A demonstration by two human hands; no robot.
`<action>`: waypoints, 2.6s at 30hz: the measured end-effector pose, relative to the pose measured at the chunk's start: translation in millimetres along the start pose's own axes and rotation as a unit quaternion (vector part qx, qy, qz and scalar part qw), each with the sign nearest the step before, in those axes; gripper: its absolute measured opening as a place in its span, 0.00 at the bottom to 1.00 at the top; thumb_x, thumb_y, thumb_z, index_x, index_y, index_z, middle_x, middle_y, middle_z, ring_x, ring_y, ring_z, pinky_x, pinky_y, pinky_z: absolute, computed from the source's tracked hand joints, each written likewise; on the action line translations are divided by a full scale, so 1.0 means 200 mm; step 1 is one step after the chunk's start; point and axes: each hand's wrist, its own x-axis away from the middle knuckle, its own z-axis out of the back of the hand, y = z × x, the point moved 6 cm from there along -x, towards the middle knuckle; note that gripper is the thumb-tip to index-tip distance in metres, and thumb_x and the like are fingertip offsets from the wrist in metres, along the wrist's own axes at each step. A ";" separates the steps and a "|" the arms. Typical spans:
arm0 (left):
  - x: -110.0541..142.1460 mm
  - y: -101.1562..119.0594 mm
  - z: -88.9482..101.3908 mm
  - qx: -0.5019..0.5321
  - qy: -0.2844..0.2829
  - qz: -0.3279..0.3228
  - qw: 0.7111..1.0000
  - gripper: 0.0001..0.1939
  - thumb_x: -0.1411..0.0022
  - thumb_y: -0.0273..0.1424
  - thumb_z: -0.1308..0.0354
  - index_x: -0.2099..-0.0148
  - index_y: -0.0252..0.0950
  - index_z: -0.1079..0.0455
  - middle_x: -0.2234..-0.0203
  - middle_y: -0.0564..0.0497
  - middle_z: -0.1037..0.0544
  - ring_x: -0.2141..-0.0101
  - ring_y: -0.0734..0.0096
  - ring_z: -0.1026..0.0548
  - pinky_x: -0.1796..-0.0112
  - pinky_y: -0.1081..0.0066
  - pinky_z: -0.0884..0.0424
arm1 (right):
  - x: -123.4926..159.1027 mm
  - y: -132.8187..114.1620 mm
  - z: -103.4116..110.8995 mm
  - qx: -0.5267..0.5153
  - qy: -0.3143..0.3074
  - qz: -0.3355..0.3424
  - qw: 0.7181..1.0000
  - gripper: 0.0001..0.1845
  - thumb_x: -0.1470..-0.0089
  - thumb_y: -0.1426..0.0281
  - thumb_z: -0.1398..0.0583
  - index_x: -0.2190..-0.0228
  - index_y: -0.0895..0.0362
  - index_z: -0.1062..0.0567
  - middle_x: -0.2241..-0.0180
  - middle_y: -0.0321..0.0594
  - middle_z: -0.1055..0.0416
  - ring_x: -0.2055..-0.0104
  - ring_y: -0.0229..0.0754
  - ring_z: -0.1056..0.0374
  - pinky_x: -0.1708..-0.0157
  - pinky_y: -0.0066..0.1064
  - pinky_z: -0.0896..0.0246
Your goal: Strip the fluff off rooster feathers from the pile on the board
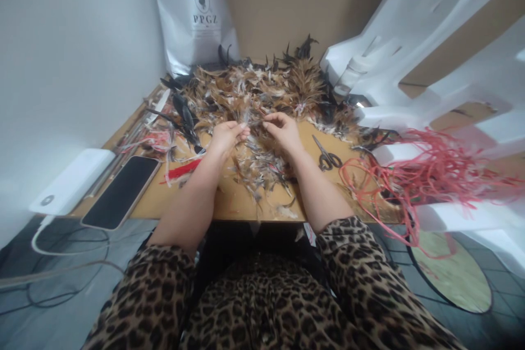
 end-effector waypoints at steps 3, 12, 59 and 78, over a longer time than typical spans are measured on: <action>-0.02 0.01 0.02 0.072 0.024 -0.017 0.997 0.08 0.49 0.24 0.38 0.77 0.29 0.33 0.80 0.49 0.25 0.80 0.83 0.29 0.75 0.82 0.32 | 0.01 -0.01 0.02 -0.019 0.040 -0.021 0.999 0.15 0.59 0.60 0.38 0.72 0.60 0.26 0.75 0.36 0.30 0.73 0.33 0.38 0.69 0.27 0.41; 0.02 0.00 -0.05 0.059 -0.035 -0.004 0.998 0.06 0.49 0.24 0.38 0.75 0.29 0.31 0.80 0.49 0.24 0.79 0.82 0.28 0.75 0.82 0.32 | 0.04 -0.01 -0.08 -0.090 0.019 -0.041 0.995 0.15 0.62 0.60 0.35 0.77 0.59 0.26 0.76 0.34 0.29 0.74 0.33 0.38 0.68 0.27 0.41; 0.02 0.04 0.00 -0.063 0.011 -0.025 0.998 0.10 0.54 0.32 0.34 0.75 0.30 0.30 0.75 0.47 0.22 0.78 0.81 0.28 0.80 0.83 0.36 | 0.06 -0.03 -0.10 0.275 -0.173 0.078 0.942 0.07 0.58 0.73 0.43 0.76 0.59 0.24 0.74 0.38 0.27 0.71 0.36 0.35 0.67 0.27 0.44; 0.00 0.04 0.03 0.136 0.028 0.040 0.989 0.05 0.46 0.20 0.41 0.73 0.29 0.29 0.77 0.51 0.24 0.77 0.86 0.27 0.73 0.87 0.31 | 0.04 -0.03 -0.06 0.115 -0.069 0.083 0.988 0.14 0.56 0.72 0.43 0.63 0.59 0.26 0.65 0.41 0.26 0.64 0.38 0.32 0.60 0.31 0.38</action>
